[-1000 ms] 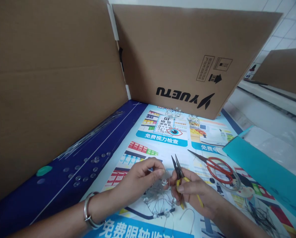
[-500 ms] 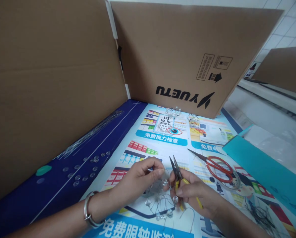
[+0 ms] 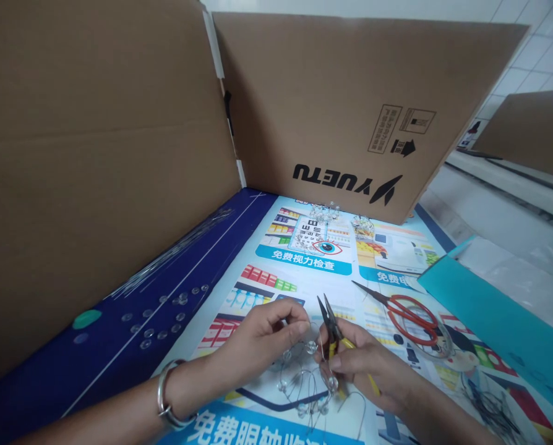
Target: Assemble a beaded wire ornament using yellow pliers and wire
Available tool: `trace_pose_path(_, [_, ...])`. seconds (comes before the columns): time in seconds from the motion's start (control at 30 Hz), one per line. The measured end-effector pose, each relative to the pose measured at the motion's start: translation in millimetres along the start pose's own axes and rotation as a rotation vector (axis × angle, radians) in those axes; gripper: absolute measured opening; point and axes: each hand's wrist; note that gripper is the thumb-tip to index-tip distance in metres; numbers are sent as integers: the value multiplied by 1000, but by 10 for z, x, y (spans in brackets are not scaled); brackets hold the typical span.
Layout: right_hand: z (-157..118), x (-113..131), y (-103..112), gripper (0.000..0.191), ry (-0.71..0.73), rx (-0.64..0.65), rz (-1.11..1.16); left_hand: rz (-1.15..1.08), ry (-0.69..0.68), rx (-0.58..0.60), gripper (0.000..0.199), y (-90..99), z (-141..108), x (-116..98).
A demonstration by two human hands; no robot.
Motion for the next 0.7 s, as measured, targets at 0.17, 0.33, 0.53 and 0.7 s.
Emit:
trace_pose_path(0.17, [-5,-2,3,28,-3,0,2,-13,10,-8,15,3,2,3])
trace_pose_path(0.33, [-3,-13,4,29,-3,0,-28,-29,21,-10,14,3,9,7])
trace_pose_path(0.53, [9,-35,9,29,0,-8,-41,-32,32,1,13,3,-9,21])
trace_pose_path(0.7, [18,-31,-6,31,-1,-29,-45,-63,53,14,15,8,-6,51])
Point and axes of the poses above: each hand's wrist, its own z-axis towards the middle knuckle, its own y-axis out of the back of the hand, x = y × z, and after that the axes turned 2 degrees about z, right-handed
